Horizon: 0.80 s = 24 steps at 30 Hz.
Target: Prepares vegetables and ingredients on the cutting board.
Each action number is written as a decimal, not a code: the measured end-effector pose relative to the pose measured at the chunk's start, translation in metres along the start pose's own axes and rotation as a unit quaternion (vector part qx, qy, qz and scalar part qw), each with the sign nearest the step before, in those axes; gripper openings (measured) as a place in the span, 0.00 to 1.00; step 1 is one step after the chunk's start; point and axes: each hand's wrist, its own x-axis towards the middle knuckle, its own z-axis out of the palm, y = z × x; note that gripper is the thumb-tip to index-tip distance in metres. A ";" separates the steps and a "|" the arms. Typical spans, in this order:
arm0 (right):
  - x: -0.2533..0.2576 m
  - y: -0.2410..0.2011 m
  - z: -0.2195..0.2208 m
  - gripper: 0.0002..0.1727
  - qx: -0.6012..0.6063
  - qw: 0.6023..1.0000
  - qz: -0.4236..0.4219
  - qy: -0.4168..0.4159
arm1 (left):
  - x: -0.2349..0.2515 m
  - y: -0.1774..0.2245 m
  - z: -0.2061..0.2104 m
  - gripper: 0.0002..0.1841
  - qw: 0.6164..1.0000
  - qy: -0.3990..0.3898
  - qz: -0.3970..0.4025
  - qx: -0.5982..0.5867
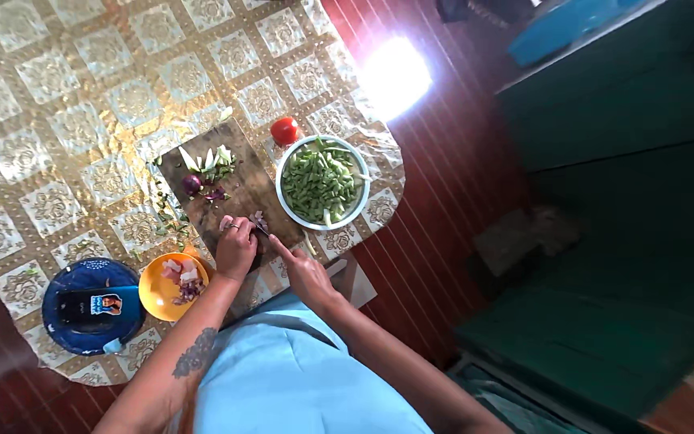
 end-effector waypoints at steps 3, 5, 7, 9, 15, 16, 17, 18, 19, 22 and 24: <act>0.010 -0.013 -0.005 0.41 -0.007 1.000 0.003 0.014 | -0.003 0.000 -0.002 0.08 1.000 -0.015 0.016 0.017; 0.012 -0.016 -0.004 0.41 -0.012 1.000 0.005 0.025 | -0.004 0.000 -0.004 0.09 0.999 -0.021 0.021 0.021; 0.013 -0.010 -0.003 0.41 -0.011 0.999 0.007 0.047 | -0.005 -0.002 -0.007 0.10 0.999 -0.023 0.031 0.015; 0.012 0.001 0.001 0.39 0.007 0.997 0.001 0.079 | -0.007 -0.001 -0.011 0.11 0.999 -0.016 0.030 -0.004; -0.001 0.007 0.015 0.35 0.066 0.986 -0.064 0.137 | 0.004 0.001 -0.044 0.09 0.991 0.030 -0.108 -0.067; -0.003 0.006 0.018 0.34 0.070 0.987 -0.071 0.129 | 0.008 -0.001 -0.048 0.11 0.988 0.012 -0.142 -0.052; -0.003 0.005 0.020 0.34 0.070 0.988 -0.074 0.112 | 0.013 -0.003 -0.052 0.14 0.983 -0.017 -0.182 -0.036; -0.004 0.003 0.020 0.35 0.071 0.992 -0.069 0.081 | 0.017 -0.004 -0.055 0.18 0.974 -0.055 -0.218 -0.025; -0.003 0.003 0.020 0.35 0.068 0.994 -0.061 0.055 | 0.020 -0.005 -0.056 0.21 0.966 -0.089 -0.242 -0.014; 0.002 0.007 0.016 0.36 0.070 0.996 -0.036 0.051 | 0.022 -0.004 -0.052 0.21 0.964 -0.126 -0.234 -0.004; 0.003 0.008 0.012 0.34 0.085 0.991 -0.048 0.092 | 0.019 0.001 -0.049 0.16 0.973 -0.105 -0.202 -0.021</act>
